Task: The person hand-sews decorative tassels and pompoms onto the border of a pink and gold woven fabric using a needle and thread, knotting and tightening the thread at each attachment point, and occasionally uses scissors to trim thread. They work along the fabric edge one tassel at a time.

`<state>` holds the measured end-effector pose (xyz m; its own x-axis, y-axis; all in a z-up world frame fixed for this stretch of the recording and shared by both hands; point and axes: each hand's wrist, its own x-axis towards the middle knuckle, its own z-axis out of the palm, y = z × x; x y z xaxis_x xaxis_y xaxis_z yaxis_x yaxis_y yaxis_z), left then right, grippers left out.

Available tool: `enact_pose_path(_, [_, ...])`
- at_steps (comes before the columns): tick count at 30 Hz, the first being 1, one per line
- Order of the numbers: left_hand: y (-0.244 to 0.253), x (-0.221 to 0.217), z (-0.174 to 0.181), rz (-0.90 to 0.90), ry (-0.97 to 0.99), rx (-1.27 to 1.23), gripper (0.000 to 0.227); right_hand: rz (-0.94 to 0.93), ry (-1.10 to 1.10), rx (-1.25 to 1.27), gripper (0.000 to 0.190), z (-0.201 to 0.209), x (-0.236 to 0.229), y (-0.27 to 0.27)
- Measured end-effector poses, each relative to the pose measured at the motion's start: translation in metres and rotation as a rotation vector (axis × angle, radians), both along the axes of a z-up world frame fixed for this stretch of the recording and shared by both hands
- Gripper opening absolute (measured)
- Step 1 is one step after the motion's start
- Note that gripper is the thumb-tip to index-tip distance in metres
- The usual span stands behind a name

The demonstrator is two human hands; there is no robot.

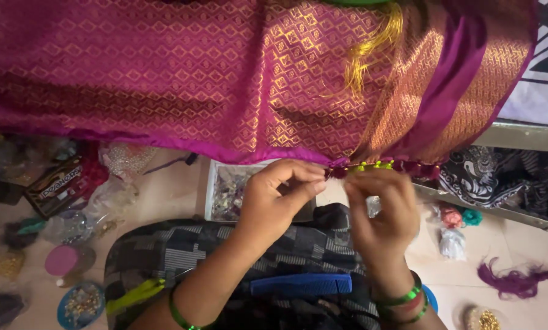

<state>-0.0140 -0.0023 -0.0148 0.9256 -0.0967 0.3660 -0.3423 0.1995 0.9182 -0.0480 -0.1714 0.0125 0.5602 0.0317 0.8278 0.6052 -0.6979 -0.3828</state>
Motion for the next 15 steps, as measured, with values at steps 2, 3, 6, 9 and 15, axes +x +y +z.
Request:
enact_pose_path(2, [0.005,-0.001,0.007,0.020,0.053,0.035,0.009,0.148,0.145,0.316,0.010,-0.008,0.000,-0.007])
enact_pose_path(3, [0.006,-0.002,0.011,0.034,0.109,0.069,0.009,0.289,0.294,0.631,0.007,-0.011,0.000,-0.010])
enact_pose_path(6, [0.005,-0.002,0.005,0.008,0.110,0.070,0.007,0.183,0.488,0.663,0.011,-0.029,0.005,-0.024])
enact_pose_path(9, [0.003,-0.006,-0.001,0.032,0.090,0.242,0.005,0.231,0.656,0.524,0.024,-0.046,0.013,-0.025])
enact_pose_path(15, [-0.019,-0.021,-0.051,0.092,-0.013,0.124,0.011,0.710,0.778,1.128,0.046,-0.086,0.033,-0.018])
